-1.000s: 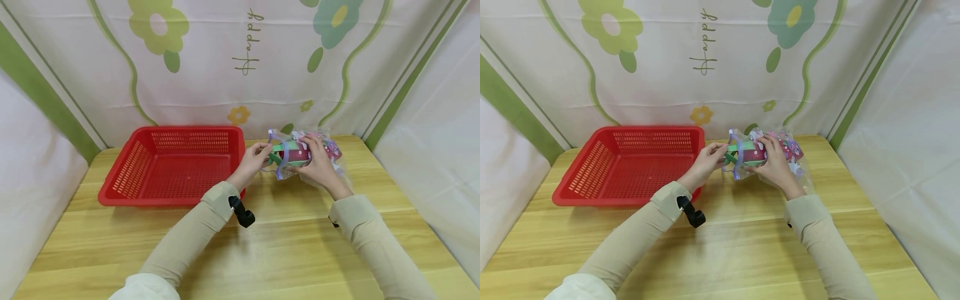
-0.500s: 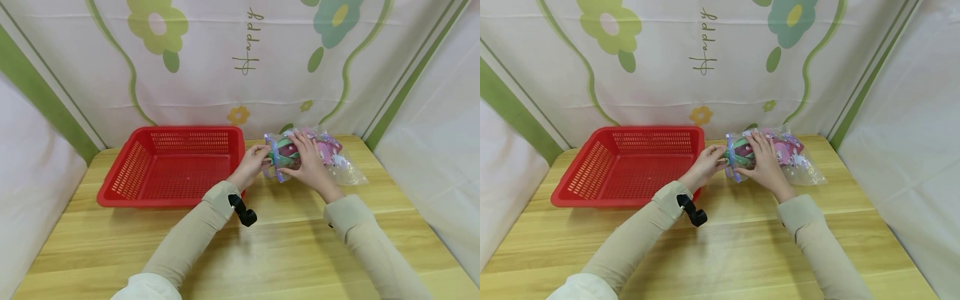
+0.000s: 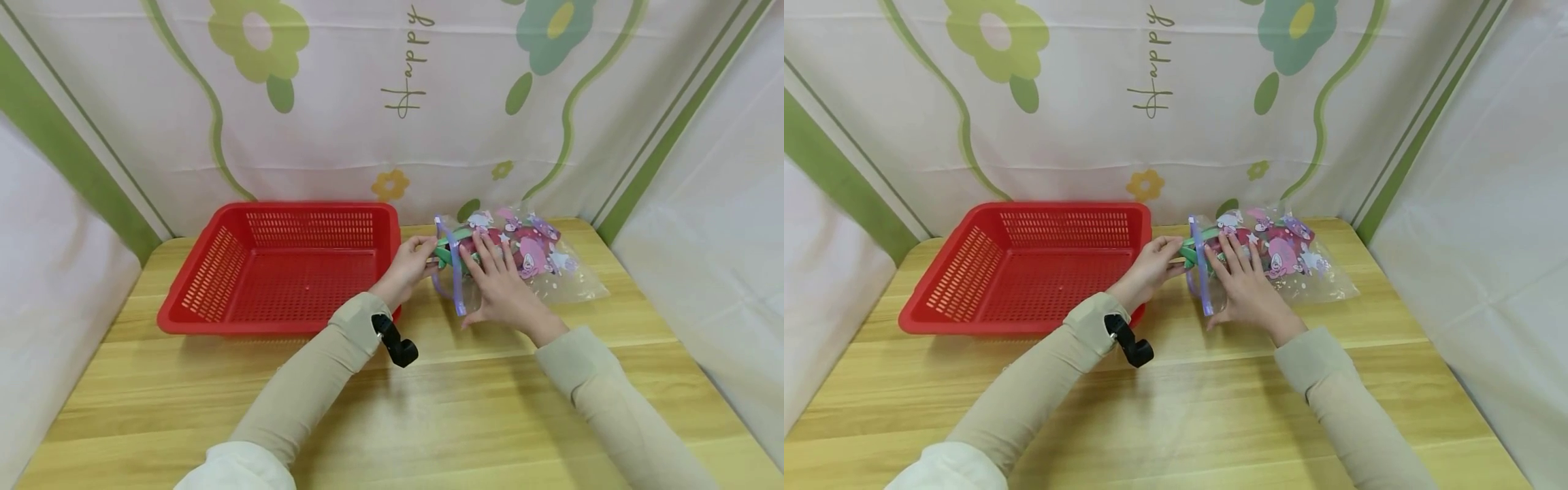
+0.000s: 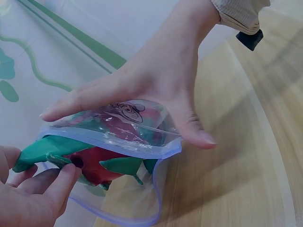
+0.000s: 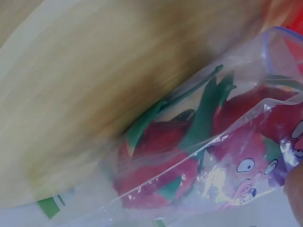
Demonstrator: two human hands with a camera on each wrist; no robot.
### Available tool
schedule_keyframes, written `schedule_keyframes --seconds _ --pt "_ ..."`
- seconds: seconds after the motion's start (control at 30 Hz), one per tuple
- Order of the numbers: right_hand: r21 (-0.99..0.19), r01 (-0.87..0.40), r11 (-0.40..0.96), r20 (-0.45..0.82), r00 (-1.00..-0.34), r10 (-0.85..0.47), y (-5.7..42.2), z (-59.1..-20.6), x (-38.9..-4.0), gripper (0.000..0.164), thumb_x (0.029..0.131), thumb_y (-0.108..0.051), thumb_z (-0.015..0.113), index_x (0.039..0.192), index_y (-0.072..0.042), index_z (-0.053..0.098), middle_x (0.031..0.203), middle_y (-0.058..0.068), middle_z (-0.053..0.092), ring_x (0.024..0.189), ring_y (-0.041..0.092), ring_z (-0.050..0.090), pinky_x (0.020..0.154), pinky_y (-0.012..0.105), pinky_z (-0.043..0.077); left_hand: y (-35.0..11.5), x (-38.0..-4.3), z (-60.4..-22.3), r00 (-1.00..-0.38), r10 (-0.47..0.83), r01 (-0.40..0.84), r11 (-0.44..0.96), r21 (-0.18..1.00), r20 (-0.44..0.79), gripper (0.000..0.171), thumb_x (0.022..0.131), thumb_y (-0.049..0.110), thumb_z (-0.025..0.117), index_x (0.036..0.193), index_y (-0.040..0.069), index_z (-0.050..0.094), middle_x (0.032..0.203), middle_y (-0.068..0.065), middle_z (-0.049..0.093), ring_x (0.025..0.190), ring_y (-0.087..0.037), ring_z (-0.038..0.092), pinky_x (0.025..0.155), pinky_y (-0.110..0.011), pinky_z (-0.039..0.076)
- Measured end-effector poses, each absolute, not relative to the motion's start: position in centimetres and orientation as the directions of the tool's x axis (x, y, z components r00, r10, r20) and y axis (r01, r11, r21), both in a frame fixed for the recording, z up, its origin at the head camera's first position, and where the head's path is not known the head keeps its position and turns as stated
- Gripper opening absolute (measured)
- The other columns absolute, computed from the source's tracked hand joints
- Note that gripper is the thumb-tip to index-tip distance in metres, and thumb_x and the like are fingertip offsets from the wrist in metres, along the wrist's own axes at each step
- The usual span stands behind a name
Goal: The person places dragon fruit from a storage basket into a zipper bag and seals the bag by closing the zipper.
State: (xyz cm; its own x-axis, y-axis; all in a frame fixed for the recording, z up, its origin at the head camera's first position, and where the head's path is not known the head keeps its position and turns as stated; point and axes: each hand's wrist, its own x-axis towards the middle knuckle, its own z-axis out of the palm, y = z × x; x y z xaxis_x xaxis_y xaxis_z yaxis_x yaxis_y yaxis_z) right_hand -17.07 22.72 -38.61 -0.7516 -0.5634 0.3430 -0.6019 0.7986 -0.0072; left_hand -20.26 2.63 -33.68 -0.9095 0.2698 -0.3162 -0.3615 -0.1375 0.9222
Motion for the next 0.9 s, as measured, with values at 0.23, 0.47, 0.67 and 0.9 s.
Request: schedule_keyframes --seconds 0.23,0.47,0.67,0.9 --pt "0.041 -0.577 0.816 0.392 -0.742 -0.545 22.8 -39.0 -16.9 0.142 0.054 -0.039 0.091 0.154 -0.016 -0.006 0.157 0.026 -0.002 0.148 0.039 -0.002 0.115 0.064 0.006 2.7 -20.2 -33.8 -0.906 0.274 -0.360 -0.102 0.927 -0.322 0.037 0.103 0.024 0.042 0.133 0.002 0.046 0.130 -0.017 0.054 0.120 -0.028 0.058 0.103 -0.037 0.047" --pt "-0.028 -0.592 0.805 0.460 -0.723 -0.516 23.1 -38.5 -17.4 0.124 0.059 -0.031 0.086 0.152 -0.006 0.008 0.154 0.027 0.013 0.142 0.044 0.016 0.114 0.063 0.015 3.2 -20.1 -34.2 -0.898 0.294 -0.352 -0.037 0.935 -0.326 0.036 0.104 0.021 0.038 0.134 0.002 0.045 0.132 -0.019 0.054 0.121 -0.030 0.057 0.103 -0.037 0.047" --pt "-0.069 -0.610 0.789 0.472 -0.717 -0.513 24.0 -38.3 -17.3 0.123 0.060 -0.027 0.088 0.153 -0.005 0.010 0.152 0.028 0.020 0.139 0.044 0.023 0.111 0.060 0.028 3.5 -20.1 -34.3 -0.909 0.305 -0.318 -0.070 0.945 -0.284 0.037 0.105 0.018 0.034 0.135 -0.002 0.041 0.133 -0.022 0.056 0.122 -0.033 0.056 0.105 -0.040 0.046" --pt "-0.063 -0.578 0.814 0.454 -0.743 -0.492 24.8 -38.5 -17.0 0.122 0.060 -0.030 0.086 0.153 -0.009 0.010 0.154 0.026 0.018 0.141 0.044 0.019 0.113 0.063 0.020 3.1 -20.1 -33.9 -0.917 0.278 -0.303 -0.015 0.953 -0.288 0.036 0.105 0.019 0.033 0.135 0.002 0.045 0.134 -0.019 0.053 0.118 -0.027 0.058 0.103 -0.040 0.047"
